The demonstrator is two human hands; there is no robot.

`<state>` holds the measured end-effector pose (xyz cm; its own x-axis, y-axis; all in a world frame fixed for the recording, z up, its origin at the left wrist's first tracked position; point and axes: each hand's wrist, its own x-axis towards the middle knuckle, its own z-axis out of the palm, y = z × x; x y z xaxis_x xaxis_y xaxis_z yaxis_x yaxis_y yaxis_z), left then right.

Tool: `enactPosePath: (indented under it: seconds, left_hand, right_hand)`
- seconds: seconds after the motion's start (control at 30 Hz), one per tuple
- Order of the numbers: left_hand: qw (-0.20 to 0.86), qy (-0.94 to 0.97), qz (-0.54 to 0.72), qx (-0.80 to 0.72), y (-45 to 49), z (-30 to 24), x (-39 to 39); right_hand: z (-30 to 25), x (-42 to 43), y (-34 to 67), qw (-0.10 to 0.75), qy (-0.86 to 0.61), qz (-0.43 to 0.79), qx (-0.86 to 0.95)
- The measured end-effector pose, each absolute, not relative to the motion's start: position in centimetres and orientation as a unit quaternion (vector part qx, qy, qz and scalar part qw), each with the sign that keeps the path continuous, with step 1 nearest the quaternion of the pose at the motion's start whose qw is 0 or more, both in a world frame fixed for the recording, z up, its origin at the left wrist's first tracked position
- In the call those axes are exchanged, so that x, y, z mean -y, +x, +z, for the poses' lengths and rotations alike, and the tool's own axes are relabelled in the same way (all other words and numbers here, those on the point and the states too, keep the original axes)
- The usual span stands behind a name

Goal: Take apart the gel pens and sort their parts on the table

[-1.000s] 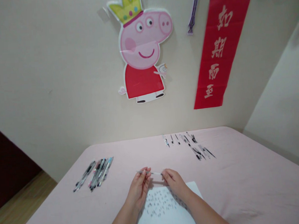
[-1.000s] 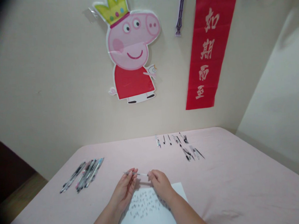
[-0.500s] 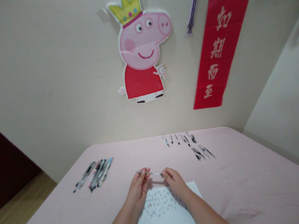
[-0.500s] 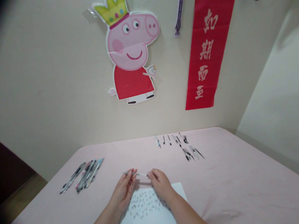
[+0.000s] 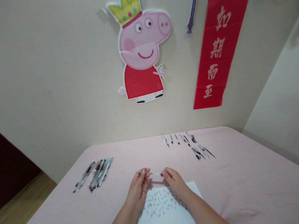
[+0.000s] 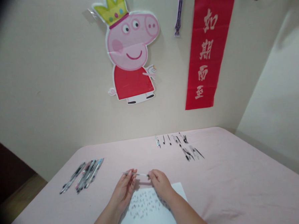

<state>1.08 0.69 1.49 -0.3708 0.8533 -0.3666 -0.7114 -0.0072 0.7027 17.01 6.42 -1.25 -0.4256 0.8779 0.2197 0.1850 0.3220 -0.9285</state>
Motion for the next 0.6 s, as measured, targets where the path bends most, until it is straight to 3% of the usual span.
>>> enactPosePath:
  seconds: [0.33, 0.6]
  left_hand:
    - [0.542, 0.077, 0.711, -0.440, 1.06, 1.53, -0.70]
    - [0.550, 0.083, 0.704, -0.441, 1.10, 1.83, -0.58]
  right_hand:
    - [-0.79, -6.13, 16.83, 0.387, -0.382, 0.494, 0.678]
    - [-1.24, -6.32, 17.01, 0.365, -0.379, 0.427, 0.736]
